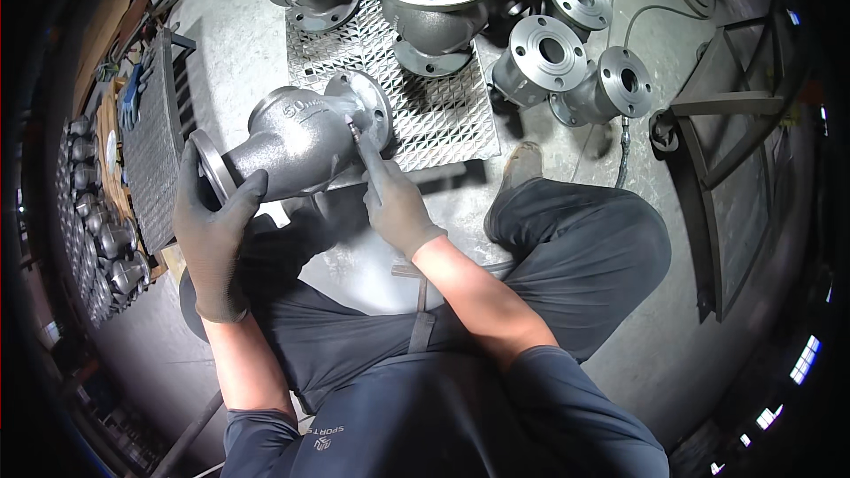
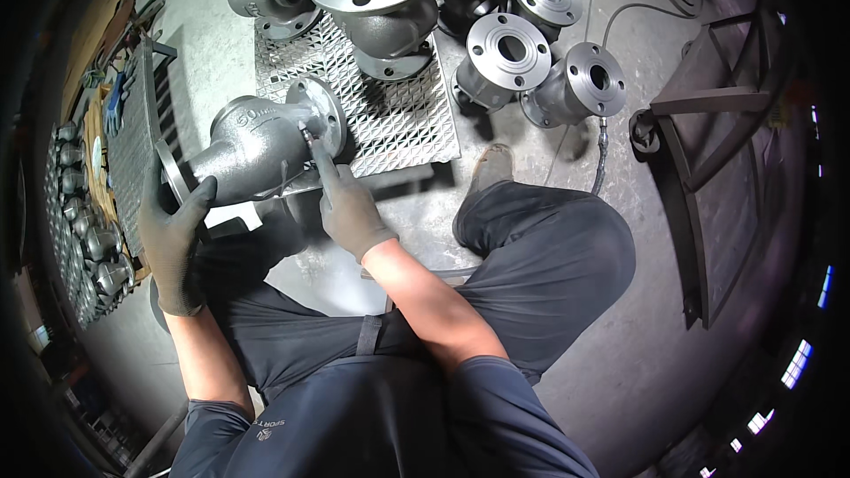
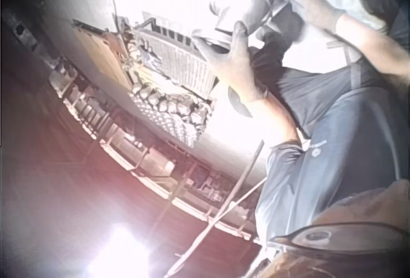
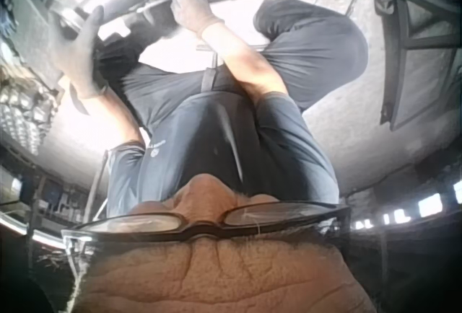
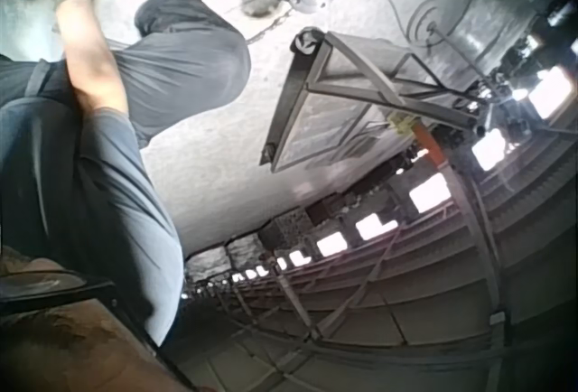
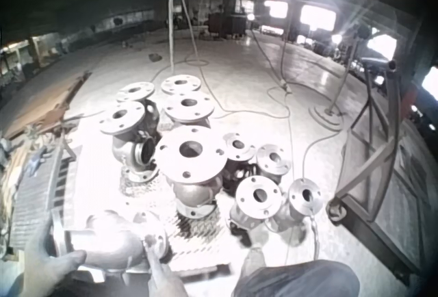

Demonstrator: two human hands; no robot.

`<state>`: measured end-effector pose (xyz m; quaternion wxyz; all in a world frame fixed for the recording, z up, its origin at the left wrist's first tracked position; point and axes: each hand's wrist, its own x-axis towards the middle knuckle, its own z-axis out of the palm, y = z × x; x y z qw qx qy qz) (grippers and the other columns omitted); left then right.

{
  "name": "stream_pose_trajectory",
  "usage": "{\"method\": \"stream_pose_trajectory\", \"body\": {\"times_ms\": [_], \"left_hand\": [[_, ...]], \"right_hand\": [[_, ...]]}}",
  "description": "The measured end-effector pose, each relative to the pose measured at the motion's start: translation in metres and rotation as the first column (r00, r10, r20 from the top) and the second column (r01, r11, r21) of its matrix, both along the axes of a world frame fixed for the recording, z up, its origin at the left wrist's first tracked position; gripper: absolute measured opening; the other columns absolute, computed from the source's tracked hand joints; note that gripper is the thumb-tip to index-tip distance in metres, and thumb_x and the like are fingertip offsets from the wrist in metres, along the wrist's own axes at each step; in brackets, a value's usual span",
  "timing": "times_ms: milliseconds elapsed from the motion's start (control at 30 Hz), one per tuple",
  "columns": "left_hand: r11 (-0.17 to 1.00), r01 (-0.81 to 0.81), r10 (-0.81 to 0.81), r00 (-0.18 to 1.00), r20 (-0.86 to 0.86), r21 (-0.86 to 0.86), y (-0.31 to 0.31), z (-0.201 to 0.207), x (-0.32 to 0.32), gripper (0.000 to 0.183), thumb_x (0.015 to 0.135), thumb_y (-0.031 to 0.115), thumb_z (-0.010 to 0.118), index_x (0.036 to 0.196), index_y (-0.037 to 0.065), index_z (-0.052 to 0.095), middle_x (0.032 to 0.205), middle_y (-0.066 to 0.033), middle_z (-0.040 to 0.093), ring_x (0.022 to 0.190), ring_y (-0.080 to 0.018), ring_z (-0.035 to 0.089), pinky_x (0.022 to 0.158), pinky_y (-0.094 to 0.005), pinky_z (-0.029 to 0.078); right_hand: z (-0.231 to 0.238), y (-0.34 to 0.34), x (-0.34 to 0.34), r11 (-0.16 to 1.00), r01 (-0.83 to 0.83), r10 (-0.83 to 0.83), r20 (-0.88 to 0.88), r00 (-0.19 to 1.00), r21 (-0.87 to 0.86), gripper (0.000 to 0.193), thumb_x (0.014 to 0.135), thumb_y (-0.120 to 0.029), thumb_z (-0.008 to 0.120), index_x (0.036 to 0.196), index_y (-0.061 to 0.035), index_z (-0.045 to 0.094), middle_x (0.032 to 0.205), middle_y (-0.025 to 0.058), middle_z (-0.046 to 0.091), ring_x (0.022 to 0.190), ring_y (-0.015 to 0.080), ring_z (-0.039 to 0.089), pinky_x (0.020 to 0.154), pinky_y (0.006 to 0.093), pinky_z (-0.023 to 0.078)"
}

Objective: The person fastens a belt, puts on safety glasses, and grinds metal valve castings using a handheld rotary tool.

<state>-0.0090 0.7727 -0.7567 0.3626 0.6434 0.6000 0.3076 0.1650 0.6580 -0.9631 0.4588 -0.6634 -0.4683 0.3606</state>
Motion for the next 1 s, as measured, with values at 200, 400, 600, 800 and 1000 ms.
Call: {"method": "stream_pose_trajectory", "body": {"times_ms": [200,400,600,800,1000], "left_hand": [[0.996,0.055,-0.048,0.994,-0.102,0.072,-0.002,-0.003,-0.001,0.102,0.085,0.019,0.097,0.166,-0.014,0.045,0.148,-0.0234,0.069,0.128,-0.0228,0.069,0.107,-0.0356,0.057],[0.794,0.490,-0.200,0.770,-0.606,0.360,-0.012,-0.013,-0.011,0.120,0.071,0.018,0.095,0.171,-0.011,0.035,0.136,-0.0317,0.071,0.117,-0.0459,0.073,0.115,-0.0530,0.047],[0.794,0.514,-0.234,0.752,-0.616,0.326,-0.009,-0.011,-0.008,0.111,0.069,0.016,0.087,0.169,-0.006,0.042,0.104,-0.0227,0.077,0.101,-0.0406,0.074,0.115,-0.0519,0.044],[0.963,0.192,-0.101,0.910,-0.401,0.192,0.002,0.008,-0.001,0.104,0.076,0.036,0.095,0.164,-0.002,0.054,0.132,-0.0314,0.077,0.121,-0.0433,0.078,0.110,-0.0485,0.055],[0.976,0.160,-0.102,0.935,-0.341,0.145,0.002,0.012,0.008,0.091,0.086,0.027,0.094,0.162,-0.006,0.056,0.148,-0.0277,0.072,0.137,-0.0290,0.070,0.118,-0.0412,0.051]], "right_hand": [[-0.002,0.004,0.007,1.000,-0.022,0.022,0.032,0.999,0.021,0.091,0.095,0.009,0.055,0.179,-0.0179,0.030,0.115,0.0269,0.064,0.105,0.0490,0.068,0.095,0.0558,0.056],[0.013,0.003,0.027,0.999,0.034,-0.035,-0.006,0.999,-0.039,0.088,0.097,0.008,0.055,0.178,-0.0194,0.036,0.115,0.0277,0.069,0.106,0.0467,0.070,0.098,0.0528,0.056],[0.033,-0.014,0.058,0.980,0.181,-0.189,-0.098,0.977,-0.080,0.073,0.106,0.005,0.052,0.176,-0.0158,0.043,0.131,0.0210,0.075,0.099,0.0236,0.077,0.087,0.0376,0.062],[0.063,-0.044,0.068,0.976,0.073,-0.123,-0.247,0.961,-0.205,0.071,0.109,0.002,0.052,0.177,-0.0183,0.043,0.111,0.0107,0.080,0.076,0.0091,0.069,0.064,0.0290,0.058],[0.066,-0.045,0.063,0.965,-0.039,-0.014,-0.201,0.979,-0.260,0.069,0.104,-0.005,0.056,0.172,-0.0132,0.048,0.108,0.0227,0.081,0.098,0.0338,0.079,0.091,0.0447,0.061]]}}
